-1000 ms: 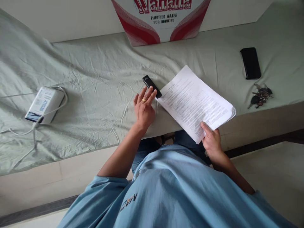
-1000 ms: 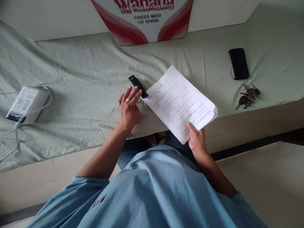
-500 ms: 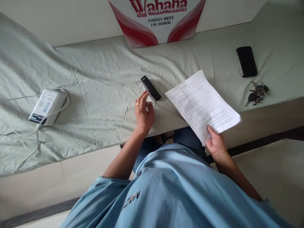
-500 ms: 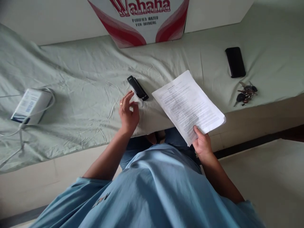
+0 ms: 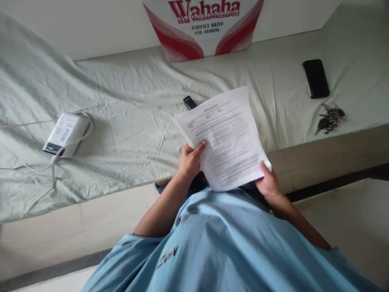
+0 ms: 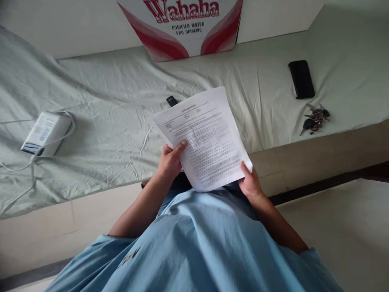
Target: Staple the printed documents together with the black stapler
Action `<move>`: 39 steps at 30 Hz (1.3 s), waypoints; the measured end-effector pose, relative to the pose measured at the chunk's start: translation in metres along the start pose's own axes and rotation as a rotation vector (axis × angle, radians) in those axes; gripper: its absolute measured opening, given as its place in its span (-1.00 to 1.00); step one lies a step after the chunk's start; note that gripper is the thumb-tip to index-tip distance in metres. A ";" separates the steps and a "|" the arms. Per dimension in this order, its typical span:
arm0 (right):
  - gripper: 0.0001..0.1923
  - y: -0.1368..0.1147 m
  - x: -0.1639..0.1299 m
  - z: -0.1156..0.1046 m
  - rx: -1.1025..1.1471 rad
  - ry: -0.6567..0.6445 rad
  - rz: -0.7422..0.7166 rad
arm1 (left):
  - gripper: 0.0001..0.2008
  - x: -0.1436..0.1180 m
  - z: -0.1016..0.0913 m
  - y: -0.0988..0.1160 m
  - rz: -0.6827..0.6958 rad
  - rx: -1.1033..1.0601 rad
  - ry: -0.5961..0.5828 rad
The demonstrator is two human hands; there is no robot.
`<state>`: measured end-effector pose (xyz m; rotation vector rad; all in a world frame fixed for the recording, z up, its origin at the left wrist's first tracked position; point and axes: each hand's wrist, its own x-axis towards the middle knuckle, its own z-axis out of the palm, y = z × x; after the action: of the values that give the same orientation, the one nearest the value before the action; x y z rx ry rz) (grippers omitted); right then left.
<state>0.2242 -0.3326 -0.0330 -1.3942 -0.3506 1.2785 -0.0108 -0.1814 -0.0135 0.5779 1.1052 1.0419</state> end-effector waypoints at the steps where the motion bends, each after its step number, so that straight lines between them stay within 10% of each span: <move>1: -0.38 -0.013 0.008 -0.007 0.020 0.004 -0.032 | -0.43 0.002 -0.004 0.004 0.005 0.026 0.013; 6: -0.22 -0.063 0.051 -0.011 -0.191 -0.177 -0.121 | -0.40 0.007 -0.013 0.011 -0.036 0.075 0.008; 17: -0.58 -0.051 0.122 0.038 -0.483 -0.120 -0.400 | -0.33 0.030 -0.028 0.002 -0.197 -0.129 -0.239; 25: -0.59 -0.064 0.124 -0.003 -0.606 0.020 -0.432 | -0.53 0.041 -0.018 0.005 -0.181 -0.165 -0.285; 39: -0.59 -0.063 0.117 0.018 -0.521 -0.039 -0.389 | -0.47 0.039 -0.025 -0.003 -0.230 -0.156 -0.242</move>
<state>0.2797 -0.2104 -0.0316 -1.6276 -0.9848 0.9233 -0.0292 -0.1504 -0.0425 0.4279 0.8470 0.8259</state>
